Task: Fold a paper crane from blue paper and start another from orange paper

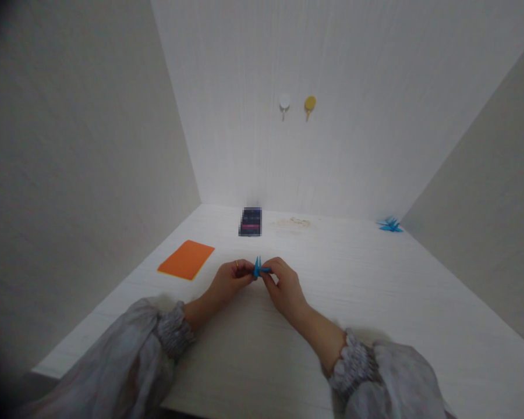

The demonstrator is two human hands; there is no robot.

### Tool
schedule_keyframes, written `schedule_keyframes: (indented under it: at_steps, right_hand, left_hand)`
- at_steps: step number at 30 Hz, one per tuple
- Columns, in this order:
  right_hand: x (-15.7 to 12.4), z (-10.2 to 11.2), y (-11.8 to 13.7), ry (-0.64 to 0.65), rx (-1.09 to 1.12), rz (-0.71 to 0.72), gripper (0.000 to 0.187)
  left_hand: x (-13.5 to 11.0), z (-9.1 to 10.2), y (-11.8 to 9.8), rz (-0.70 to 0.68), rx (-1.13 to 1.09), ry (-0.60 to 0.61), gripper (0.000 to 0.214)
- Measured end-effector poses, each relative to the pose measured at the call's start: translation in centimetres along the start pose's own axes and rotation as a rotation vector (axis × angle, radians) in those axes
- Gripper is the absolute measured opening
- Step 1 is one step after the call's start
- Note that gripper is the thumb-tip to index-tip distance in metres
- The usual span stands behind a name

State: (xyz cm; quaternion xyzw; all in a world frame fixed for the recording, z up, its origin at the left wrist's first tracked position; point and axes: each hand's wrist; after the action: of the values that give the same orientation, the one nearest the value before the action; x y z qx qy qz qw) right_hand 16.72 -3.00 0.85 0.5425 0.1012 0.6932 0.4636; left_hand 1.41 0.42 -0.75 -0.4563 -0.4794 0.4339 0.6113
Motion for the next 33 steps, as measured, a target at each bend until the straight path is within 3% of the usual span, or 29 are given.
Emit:
schedule_keyframes:
  at_steps: [5,15,21,27,33]
  right_hand:
    - [-0.1,-0.1,-0.3,-0.004,-0.033,0.019,0.013]
    - [-0.2,0.2,-0.7,-0.018,0.013,-0.076,0.016]
    - [-0.1,0.2,-0.5,-0.011,0.005,0.033,0.017]
    - [-0.2,0.0,-0.5,-0.026,-0.031,0.111,0.017]
    - [-0.2,0.0,-0.5,-0.017,-0.064,0.153,0.016]
  left_hand:
    - [-0.1,0.2,0.1,-0.103,0.149,-0.027,0.016]
    - [0.2,0.4,1.0,-0.092,0.074,0.002,0.009]
    - [0.1,0.3,0.6,-0.097,0.090,0.021,0.013]
    - [-0.2,0.4,-0.3,-0.204,0.228,-0.040,0.014]
    - [-0.1,0.2,0.1,-0.025,0.084,0.035,0.026]
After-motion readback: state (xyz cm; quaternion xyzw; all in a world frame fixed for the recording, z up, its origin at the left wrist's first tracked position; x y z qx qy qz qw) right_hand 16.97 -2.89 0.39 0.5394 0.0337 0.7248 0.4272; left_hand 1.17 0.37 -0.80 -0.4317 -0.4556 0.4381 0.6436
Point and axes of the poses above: each hand's wrist, its own x-axis towards the middle knuckle, its own z-axis out of the back of the hand, y = z × x, and after that the axes turned 12 degrees about -y, right-handed
